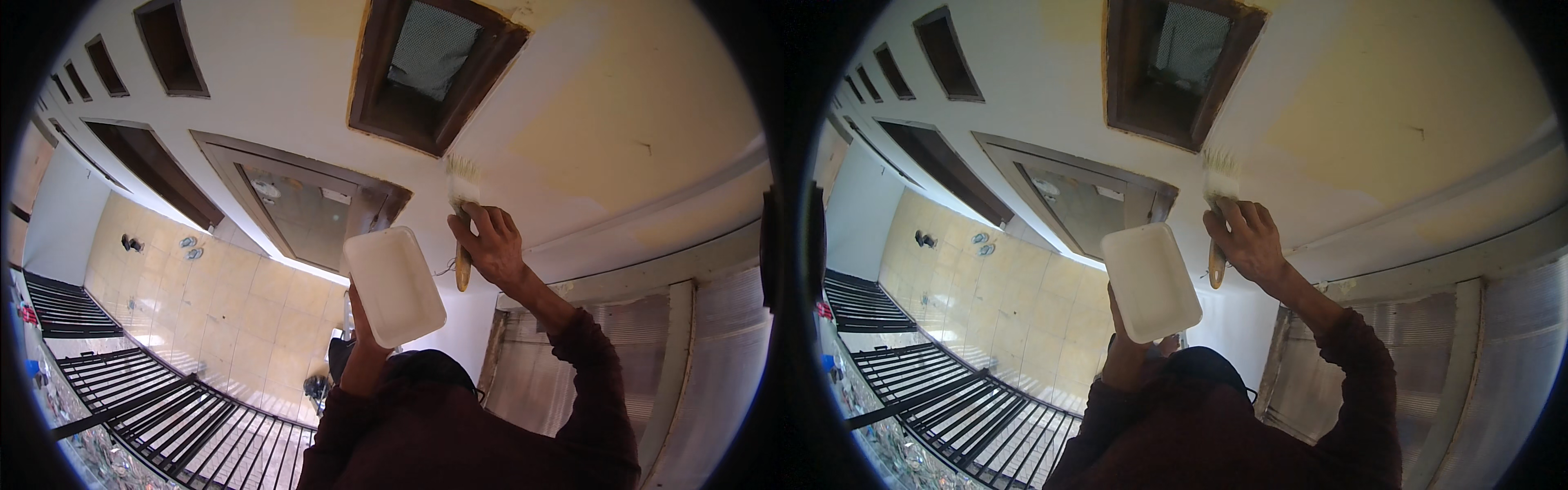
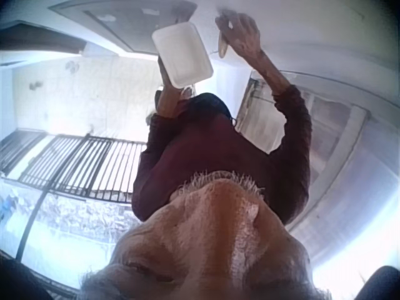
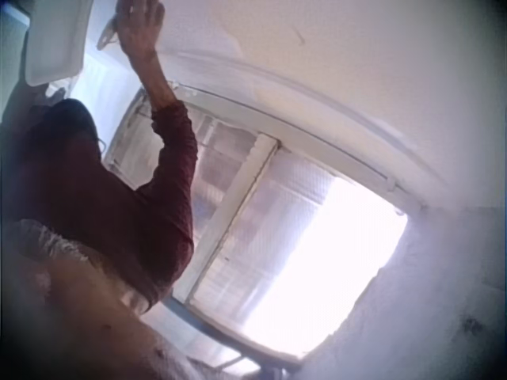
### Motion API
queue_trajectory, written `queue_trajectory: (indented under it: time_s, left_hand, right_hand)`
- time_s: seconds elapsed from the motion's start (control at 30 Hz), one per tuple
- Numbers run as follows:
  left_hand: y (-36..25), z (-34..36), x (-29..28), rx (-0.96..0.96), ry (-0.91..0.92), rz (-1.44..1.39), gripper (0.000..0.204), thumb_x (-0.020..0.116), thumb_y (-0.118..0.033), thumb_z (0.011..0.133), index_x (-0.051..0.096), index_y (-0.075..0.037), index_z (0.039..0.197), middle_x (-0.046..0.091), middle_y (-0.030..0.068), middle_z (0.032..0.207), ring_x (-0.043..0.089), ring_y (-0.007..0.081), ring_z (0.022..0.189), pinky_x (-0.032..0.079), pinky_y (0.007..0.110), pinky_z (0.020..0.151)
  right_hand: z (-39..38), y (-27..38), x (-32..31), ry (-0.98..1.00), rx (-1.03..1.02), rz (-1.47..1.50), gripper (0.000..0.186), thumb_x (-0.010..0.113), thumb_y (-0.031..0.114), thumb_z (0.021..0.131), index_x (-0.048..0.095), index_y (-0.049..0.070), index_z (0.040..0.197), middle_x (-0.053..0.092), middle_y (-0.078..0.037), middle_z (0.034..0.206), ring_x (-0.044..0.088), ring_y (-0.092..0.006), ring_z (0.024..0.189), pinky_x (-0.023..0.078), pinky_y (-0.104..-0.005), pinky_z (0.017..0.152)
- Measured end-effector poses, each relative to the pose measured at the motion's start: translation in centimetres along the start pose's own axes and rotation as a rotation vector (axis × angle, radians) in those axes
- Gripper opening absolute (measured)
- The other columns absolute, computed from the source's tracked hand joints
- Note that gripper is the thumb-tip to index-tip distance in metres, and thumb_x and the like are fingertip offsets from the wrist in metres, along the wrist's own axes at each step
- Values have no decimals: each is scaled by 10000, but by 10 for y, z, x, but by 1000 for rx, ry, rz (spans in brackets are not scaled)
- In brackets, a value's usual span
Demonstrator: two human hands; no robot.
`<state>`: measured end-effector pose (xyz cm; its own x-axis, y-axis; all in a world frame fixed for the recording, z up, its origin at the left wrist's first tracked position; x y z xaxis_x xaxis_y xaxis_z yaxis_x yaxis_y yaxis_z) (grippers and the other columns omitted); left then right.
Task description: The person paints a ceiling white using a paintbrush and a small paint container. They repeatedly dip the brush into the container and apply paint to the ceiling surface in a stairwell area.
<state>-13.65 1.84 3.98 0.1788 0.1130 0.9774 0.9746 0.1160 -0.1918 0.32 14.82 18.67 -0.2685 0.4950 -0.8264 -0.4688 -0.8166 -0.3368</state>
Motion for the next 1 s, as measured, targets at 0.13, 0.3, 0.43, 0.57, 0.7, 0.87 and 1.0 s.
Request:
queue_trajectory:
  time_s: [0.13,0.3,0.43,0.57,0.7,0.87,1.0]
  left_hand:
    - [-1,-2,-1,15,-4,21,614,327,-555,1048,437,-111,1458,612,91,1295,661,243,1109,596,435,885]
    - [-3,-4,-12,69,30,153,651,358,-561,1039,396,-72,1468,586,140,1320,643,282,1145,589,456,907]
    - [-1,-9,-9,31,8,39,651,353,-555,1043,378,-75,1481,577,136,1338,634,282,1166,584,462,924]
    - [-2,-11,7,-6,-11,-51,632,361,-583,1031,426,-121,1456,601,86,1308,651,256,1131,594,455,887]
    - [4,-8,-11,-15,146,-198,695,363,-594,1026,350,-93,1508,541,129,1394,602,299,1216,555,497,969]
    - [5,-8,-18,-27,138,-150,704,374,-604,1018,343,-107,1515,531,122,1410,591,308,1231,546,504,983]
    - [-1,-14,-2,-44,-64,-136,617,355,-597,1024,453,-157,1446,602,64,1316,647,251,1133,586,472,890]
  right_hand:
    - [-11,10,21,105,35,64,375,691,155,753,657,118,1125,532,-98,1170,591,-263,959,521,-414,832]
    - [-30,20,48,129,3,110,318,701,173,741,613,104,1039,541,-99,1147,594,-241,949,508,-388,730]
    - [-31,16,46,138,72,185,317,695,151,748,628,114,1055,548,-82,1147,599,-240,948,532,-391,753]
    - [2,-14,-10,31,119,210,401,714,93,734,664,128,1131,583,-71,1143,628,-252,955,553,-387,758]
    - [20,-20,-55,-135,132,70,417,738,102,718,673,136,1129,581,-105,1193,621,-277,974,528,-401,768]
    - [0,-3,-20,-87,123,13,362,711,120,755,638,141,1109,528,-135,1260,565,-318,1097,478,-455,858]
    - [-27,24,44,78,131,94,315,676,146,784,630,122,1094,508,-131,1284,533,-310,1155,448,-463,907]
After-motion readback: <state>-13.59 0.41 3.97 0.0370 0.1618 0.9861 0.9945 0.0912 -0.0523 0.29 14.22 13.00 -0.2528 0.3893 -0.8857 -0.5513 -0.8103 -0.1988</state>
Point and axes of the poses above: each hand's wrist, its own z-axis towards the middle knuckle, its own x-axis out of the palm, y = z × x, the point moved 3 cm from there along z, towards the middle knuckle
